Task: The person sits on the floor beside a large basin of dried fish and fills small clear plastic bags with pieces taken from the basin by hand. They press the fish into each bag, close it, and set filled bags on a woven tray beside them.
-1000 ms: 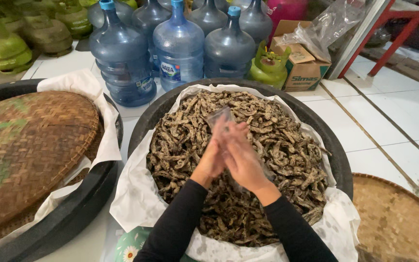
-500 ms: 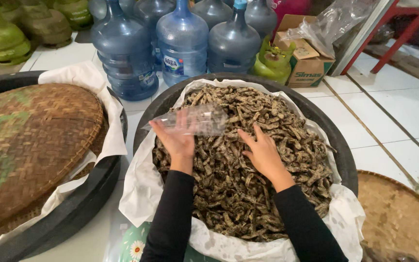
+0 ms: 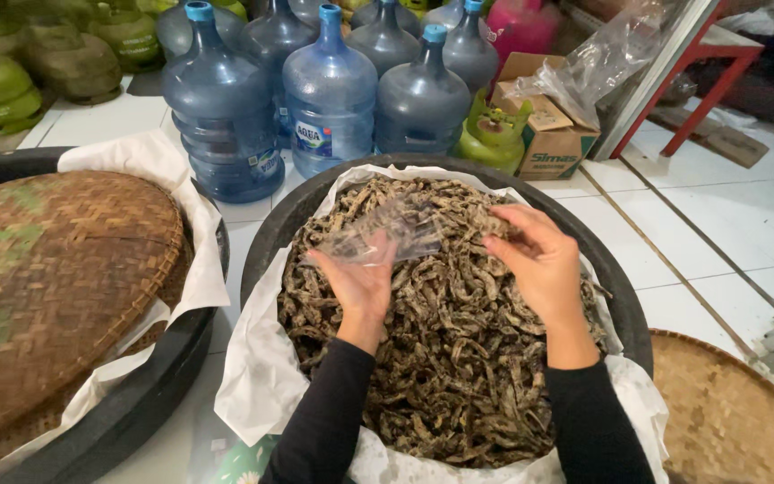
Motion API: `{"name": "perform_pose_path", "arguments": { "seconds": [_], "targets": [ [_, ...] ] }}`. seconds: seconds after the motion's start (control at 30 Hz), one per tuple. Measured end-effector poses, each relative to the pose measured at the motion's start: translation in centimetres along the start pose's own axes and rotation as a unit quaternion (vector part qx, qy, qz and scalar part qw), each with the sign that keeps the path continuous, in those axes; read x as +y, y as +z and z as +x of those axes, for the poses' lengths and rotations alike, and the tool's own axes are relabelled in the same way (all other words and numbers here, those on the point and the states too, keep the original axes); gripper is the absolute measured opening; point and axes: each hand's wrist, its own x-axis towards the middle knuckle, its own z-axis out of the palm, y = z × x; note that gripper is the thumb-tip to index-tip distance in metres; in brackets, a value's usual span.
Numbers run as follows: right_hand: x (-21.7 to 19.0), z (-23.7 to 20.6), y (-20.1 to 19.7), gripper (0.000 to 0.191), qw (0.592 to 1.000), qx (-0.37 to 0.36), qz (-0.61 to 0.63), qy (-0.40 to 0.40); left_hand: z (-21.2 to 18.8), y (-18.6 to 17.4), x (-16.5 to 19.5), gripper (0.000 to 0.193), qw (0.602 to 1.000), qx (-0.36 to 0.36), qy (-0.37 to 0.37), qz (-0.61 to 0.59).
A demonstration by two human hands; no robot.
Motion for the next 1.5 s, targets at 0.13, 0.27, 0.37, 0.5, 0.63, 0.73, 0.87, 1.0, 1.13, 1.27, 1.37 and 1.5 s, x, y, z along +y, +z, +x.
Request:
{"name": "perform_pose_path", "arguments": {
  "seconds": [0.13,0.27,0.37,0.5,0.63,0.73,0.87,1.0,1.13,1.27,1.37,1.5],
  "targets": [
    [-3.3,4.7,0.3,0.040,0.967,-0.120,0.214,0.066,-0.6,-0.1,-0.4,0.115,0.996,0.042,-0.042,-0.059],
    [-4.4,7.0,1.7,0.038,0.963,-0.218,0.098,0.128,-1.0,0.1,-0.7,0.115,0.993,0.013,-0.072,-0.093],
    [-4.4,7.1,2.7,0.039,0.950,-0.254,-0.107,0.149,-1.2,0.3,-1.1,0.116,0.994,-0.021,-0.074,-0.081],
    [-4.8,7.2,3.0,0.027,0.978,-0.163,-0.123,-0.045,-1.6,0.3,-1.6,0.115,0.991,0.035,-0.093,-0.089],
    [-6.8,6.7,2.2,0.028,0.980,-0.135,-0.148,0.001,-1.9,-0.4,-1.6,0.114,0.983,0.085,-0.101,-0.130],
    [-9.2,5.9,1.4,0.030,0.948,-0.197,-0.251,-0.022,-1.9,-0.8,-1.5,0.116,0.984,-0.012,-0.095,-0.147],
    [-11.4,5.3,1.8,0.029,0.882,-0.265,-0.375,-0.104,-2.4,-0.2,-1.8,0.112,0.984,0.058,-0.095,-0.138],
    [-11.0,4.0,3.3,0.042,0.899,-0.232,-0.355,-0.111,-4.2,1.4,-2.3,0.106,0.996,-0.007,-0.075,-0.039],
    [-8.6,1.4,1.3,0.040,0.962,-0.116,-0.247,-0.003,-6.0,2.9,-1.0,0.101,0.984,0.101,-0.101,-0.108],
    [-3.8,-3.4,1.7,0.061,0.935,-0.138,-0.317,0.081,-8.3,3.2,1.7,0.093,0.981,0.170,-0.041,-0.082],
    [-0.3,-7.9,4.5,0.097,0.868,-0.232,-0.436,0.050,-10.2,2.6,1.9,0.090,0.983,0.168,-0.020,-0.071],
    [2.3,-10.8,7.1,0.086,0.778,-0.294,-0.549,0.081,-11.8,1.3,1.0,0.086,0.980,0.174,-0.034,-0.090]
  ]
}}
